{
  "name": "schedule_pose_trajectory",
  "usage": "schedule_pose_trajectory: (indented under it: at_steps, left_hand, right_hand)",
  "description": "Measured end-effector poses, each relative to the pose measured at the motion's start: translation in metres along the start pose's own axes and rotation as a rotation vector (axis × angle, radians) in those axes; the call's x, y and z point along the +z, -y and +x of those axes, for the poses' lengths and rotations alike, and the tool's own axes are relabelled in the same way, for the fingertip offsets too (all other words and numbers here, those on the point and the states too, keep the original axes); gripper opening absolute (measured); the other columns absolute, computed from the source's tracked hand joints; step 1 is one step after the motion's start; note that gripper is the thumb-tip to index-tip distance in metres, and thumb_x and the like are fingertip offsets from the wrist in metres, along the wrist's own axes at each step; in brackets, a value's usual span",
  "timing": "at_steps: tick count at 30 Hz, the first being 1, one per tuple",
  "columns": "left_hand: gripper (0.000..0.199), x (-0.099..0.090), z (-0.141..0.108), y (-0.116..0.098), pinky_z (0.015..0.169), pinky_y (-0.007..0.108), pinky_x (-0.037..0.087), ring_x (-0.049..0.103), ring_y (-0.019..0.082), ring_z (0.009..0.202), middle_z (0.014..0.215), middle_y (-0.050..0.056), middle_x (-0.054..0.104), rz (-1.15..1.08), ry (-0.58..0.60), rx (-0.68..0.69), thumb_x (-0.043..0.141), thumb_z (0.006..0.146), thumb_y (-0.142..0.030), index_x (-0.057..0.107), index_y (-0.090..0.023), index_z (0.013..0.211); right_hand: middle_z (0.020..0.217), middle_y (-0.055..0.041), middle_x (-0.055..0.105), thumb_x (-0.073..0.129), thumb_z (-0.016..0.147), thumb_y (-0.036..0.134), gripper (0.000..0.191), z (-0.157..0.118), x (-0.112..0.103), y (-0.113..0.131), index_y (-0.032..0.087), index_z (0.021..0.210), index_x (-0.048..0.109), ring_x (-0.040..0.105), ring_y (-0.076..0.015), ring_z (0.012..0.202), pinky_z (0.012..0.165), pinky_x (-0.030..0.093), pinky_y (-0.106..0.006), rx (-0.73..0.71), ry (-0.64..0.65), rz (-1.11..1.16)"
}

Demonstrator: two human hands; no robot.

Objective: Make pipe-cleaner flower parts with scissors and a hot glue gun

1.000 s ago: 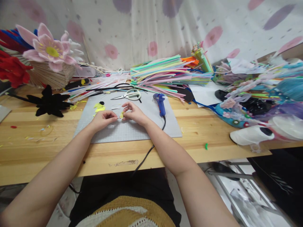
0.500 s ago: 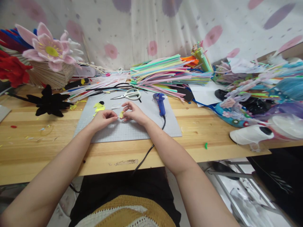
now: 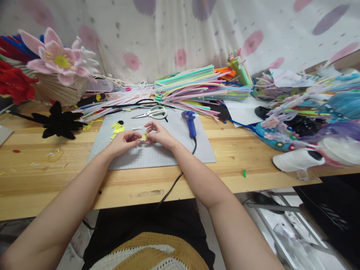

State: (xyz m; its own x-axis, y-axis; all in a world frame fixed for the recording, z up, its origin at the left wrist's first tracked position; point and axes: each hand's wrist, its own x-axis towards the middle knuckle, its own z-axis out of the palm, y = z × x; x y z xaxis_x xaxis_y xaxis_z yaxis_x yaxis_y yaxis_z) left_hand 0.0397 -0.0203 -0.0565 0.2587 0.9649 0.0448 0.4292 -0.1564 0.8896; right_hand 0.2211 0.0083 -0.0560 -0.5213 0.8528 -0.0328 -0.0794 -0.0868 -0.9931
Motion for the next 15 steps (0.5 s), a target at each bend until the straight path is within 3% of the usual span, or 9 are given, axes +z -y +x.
schedule_pose_trajectory:
  at_steps: [5, 10, 15]
  left_hand:
    - [0.036, 0.001, 0.0011, 0.0019, 0.05, 0.022, 0.036, 0.048, 0.009, 0.053, 0.063, 0.001, 0.058, -0.038, 0.023, -0.014, 0.067, 0.062, -0.04, 0.064, -0.013, 0.086]
    - [0.03, 0.0003, 0.0016, 0.0027, 0.047, 0.022, 0.031, 0.043, 0.008, 0.049, 0.055, -0.001, 0.054, 0.013, 0.019, 0.011, 0.065, 0.066, -0.041, 0.066, -0.013, 0.077]
    - [0.03, -0.0021, 0.0017, 0.0018, 0.051, 0.023, 0.033, 0.046, 0.009, 0.053, 0.061, 0.001, 0.06, 0.038, 0.013, 0.008, 0.063, 0.066, -0.041, 0.069, -0.013, 0.076]
  right_hand:
    - [0.082, 0.005, 0.049, 0.059, 0.063, 0.012, 0.035, 0.0007, 0.0003, -0.0001, 0.022, 0.093, 0.044, 0.058, -0.0058, 0.059, 0.053, 0.054, -0.022, 0.0, -0.004, -0.005]
    - [0.082, 0.005, 0.049, 0.059, 0.063, 0.012, 0.035, -0.0002, 0.0005, 0.0011, 0.021, 0.093, 0.044, 0.059, -0.0064, 0.059, 0.052, 0.053, -0.021, 0.0, 0.001, -0.005]
    - [0.082, 0.0046, 0.049, 0.06, 0.063, 0.013, 0.035, 0.0001, 0.0003, 0.0016, 0.021, 0.094, 0.044, 0.061, -0.0074, 0.06, 0.052, 0.053, -0.022, 0.003, 0.01, 0.001]
